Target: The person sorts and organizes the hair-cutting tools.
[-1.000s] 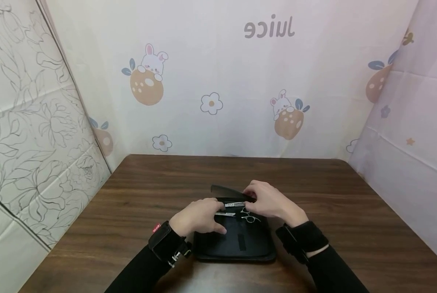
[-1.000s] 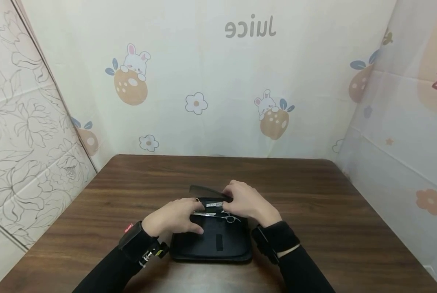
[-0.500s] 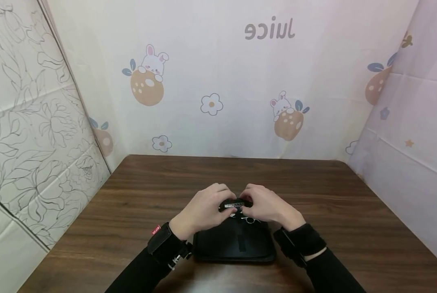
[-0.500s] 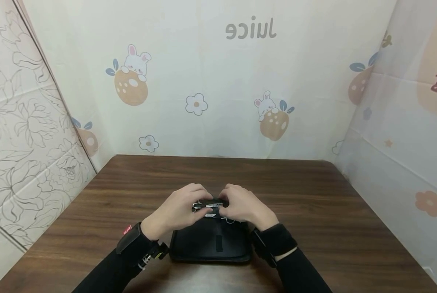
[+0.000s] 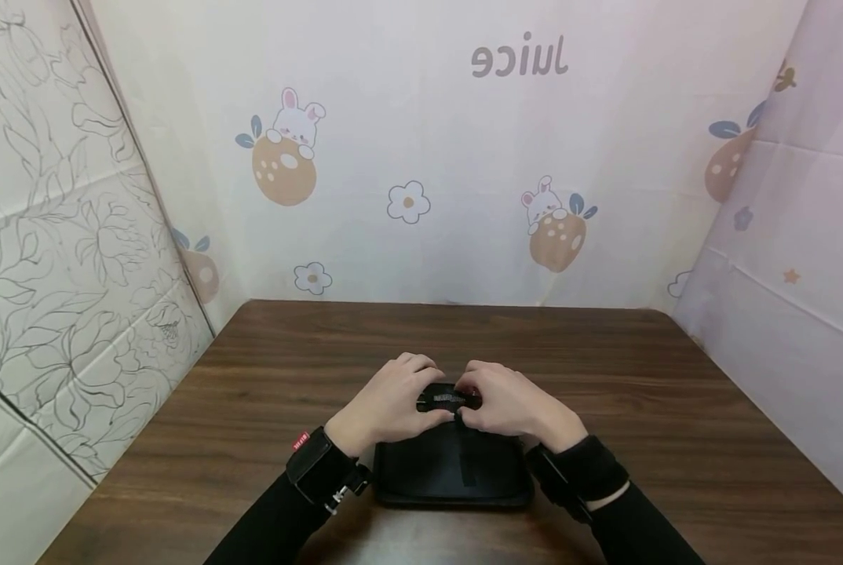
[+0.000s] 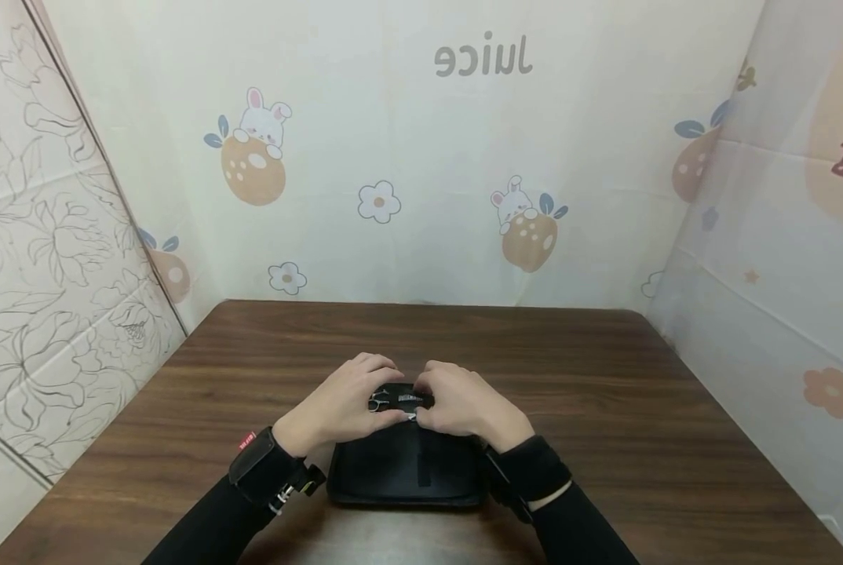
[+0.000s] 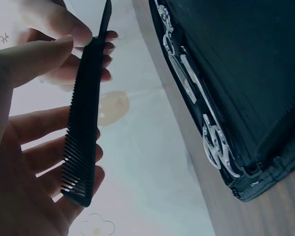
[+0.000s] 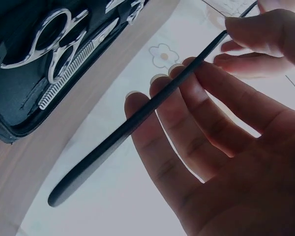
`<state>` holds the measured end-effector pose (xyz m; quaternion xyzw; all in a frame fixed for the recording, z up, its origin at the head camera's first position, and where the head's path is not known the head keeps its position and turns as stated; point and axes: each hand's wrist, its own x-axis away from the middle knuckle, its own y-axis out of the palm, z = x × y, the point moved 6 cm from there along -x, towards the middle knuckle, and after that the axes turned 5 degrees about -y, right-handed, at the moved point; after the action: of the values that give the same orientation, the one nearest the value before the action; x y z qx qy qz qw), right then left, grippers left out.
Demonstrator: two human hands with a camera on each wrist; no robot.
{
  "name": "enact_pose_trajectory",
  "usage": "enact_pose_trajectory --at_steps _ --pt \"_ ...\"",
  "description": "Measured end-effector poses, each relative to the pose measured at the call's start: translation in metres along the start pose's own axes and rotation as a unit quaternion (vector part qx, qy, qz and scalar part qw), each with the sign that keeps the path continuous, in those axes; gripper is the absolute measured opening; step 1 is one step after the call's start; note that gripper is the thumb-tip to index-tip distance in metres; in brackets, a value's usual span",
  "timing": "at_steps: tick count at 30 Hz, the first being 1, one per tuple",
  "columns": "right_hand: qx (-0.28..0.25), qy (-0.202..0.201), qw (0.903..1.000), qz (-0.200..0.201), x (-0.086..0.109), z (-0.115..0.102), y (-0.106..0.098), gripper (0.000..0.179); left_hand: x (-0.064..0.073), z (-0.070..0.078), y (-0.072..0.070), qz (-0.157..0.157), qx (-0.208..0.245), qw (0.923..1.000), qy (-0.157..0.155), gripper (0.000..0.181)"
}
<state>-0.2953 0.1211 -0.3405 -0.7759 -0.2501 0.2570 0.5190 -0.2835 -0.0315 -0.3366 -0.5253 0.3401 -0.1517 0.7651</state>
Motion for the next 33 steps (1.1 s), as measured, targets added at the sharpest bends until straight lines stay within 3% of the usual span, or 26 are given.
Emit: enact_pose_trajectory --at_steps 18,33 --pt "0.012 -0.018 0.9998 0.003 -0.001 -0.008 0.0 0.025 0.001 -0.005 0.009 -0.057 0.029 0.9969 -0.046 0.04" --pt "0.018 -0.029 0.9993 0.013 0.001 -0.012 -0.002 0.025 0.001 -0.008 0.01 -0.071 0.055 0.9948 -0.048 0.034"
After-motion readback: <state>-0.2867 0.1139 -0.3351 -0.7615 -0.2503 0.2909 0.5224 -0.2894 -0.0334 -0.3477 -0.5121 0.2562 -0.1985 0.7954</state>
